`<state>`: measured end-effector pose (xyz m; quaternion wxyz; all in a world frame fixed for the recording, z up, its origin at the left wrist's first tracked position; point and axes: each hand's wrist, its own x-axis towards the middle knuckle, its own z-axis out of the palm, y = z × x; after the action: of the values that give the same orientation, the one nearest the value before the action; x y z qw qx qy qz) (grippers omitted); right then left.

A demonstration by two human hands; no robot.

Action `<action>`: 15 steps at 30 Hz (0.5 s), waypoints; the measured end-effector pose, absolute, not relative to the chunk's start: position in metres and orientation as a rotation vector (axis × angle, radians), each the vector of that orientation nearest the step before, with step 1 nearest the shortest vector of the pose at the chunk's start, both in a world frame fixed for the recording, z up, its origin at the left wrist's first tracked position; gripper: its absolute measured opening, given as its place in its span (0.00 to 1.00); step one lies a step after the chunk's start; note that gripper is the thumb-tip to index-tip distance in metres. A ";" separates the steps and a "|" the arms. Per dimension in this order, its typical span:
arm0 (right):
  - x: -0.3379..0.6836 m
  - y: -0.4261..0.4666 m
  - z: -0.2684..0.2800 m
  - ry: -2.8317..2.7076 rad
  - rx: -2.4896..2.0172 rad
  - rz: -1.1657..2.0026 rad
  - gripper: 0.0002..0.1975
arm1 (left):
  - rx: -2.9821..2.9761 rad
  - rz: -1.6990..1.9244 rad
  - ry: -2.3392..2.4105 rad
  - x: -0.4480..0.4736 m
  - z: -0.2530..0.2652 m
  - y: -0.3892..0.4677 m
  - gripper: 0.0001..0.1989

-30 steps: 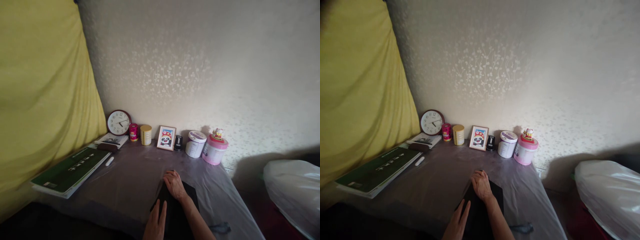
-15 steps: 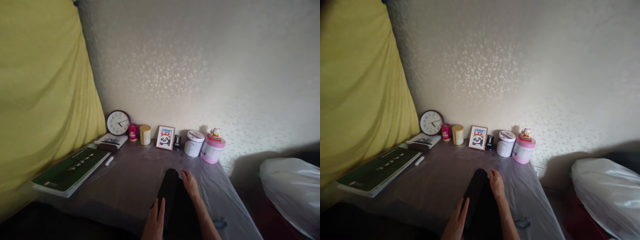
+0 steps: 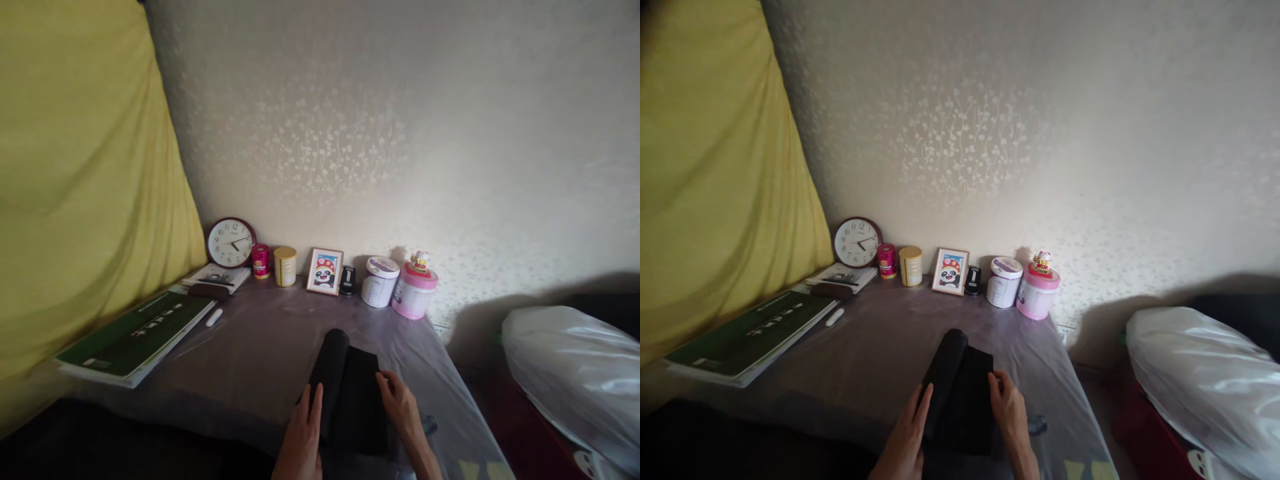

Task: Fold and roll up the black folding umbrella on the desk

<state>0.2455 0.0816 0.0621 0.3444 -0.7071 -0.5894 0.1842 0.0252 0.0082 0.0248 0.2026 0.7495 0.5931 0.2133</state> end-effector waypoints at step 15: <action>0.214 0.096 0.079 -1.439 -1.484 0.736 0.21 | 2.131 0.561 1.691 0.027 0.022 0.010 0.53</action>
<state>0.2140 0.0964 0.0789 0.4562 -0.6019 -0.5836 0.2984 0.0270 0.0099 0.0224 0.1812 0.7544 0.5988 0.1986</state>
